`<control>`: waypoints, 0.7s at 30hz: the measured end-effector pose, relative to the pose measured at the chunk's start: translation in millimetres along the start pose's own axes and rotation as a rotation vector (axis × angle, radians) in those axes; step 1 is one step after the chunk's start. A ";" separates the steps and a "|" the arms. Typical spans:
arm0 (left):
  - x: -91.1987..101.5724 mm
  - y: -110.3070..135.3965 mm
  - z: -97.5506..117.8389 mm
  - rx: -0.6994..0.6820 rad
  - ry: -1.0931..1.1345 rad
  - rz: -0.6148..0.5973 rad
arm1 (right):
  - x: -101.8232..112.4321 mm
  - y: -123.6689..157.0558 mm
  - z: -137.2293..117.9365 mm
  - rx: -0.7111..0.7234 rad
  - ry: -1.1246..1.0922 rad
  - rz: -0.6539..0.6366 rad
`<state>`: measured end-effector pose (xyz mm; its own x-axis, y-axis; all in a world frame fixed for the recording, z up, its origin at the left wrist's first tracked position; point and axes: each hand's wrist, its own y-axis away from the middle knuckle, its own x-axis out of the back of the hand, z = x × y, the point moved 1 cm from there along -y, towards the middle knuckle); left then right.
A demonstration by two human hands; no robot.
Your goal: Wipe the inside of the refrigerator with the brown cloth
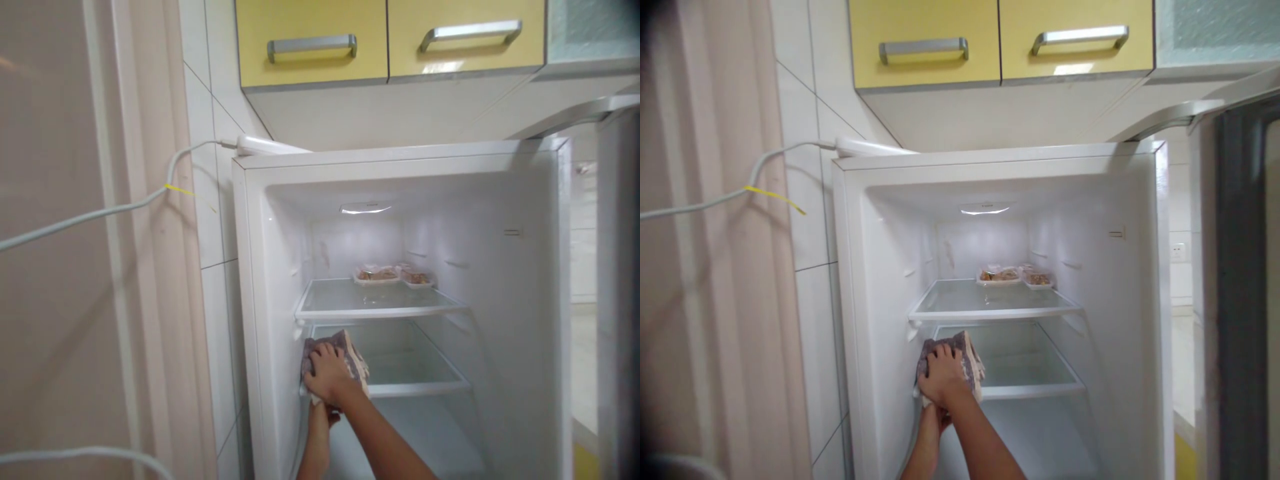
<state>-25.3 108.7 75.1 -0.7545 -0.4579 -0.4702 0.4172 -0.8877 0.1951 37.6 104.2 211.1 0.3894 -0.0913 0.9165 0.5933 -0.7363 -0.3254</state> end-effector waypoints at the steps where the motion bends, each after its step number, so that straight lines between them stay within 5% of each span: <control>1: 2.1 4.6 2.2 -0.027 -0.024 0.010 | -1.1 0.2 -0.6 0.018 -0.025 -0.011; 6: 4.5 27.1 15.5 -0.121 -0.131 -0.012 | 4.8 17.0 46.6 0.024 -0.061 -0.056; 15: -4.4 33.6 31.4 -0.080 -0.205 -0.072 | 39.2 86.0 176.7 -0.308 0.161 0.060; 21: -5.7 39.4 34.6 -0.078 -0.176 -0.099 | 48.5 110.1 194.4 -0.422 0.216 0.126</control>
<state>-22.1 74.6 115.2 -0.8677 -0.3760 -0.3253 0.3691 -0.9255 0.0853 258.7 149.0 174.5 0.2586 -0.3011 0.9179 0.1960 -0.9141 -0.3551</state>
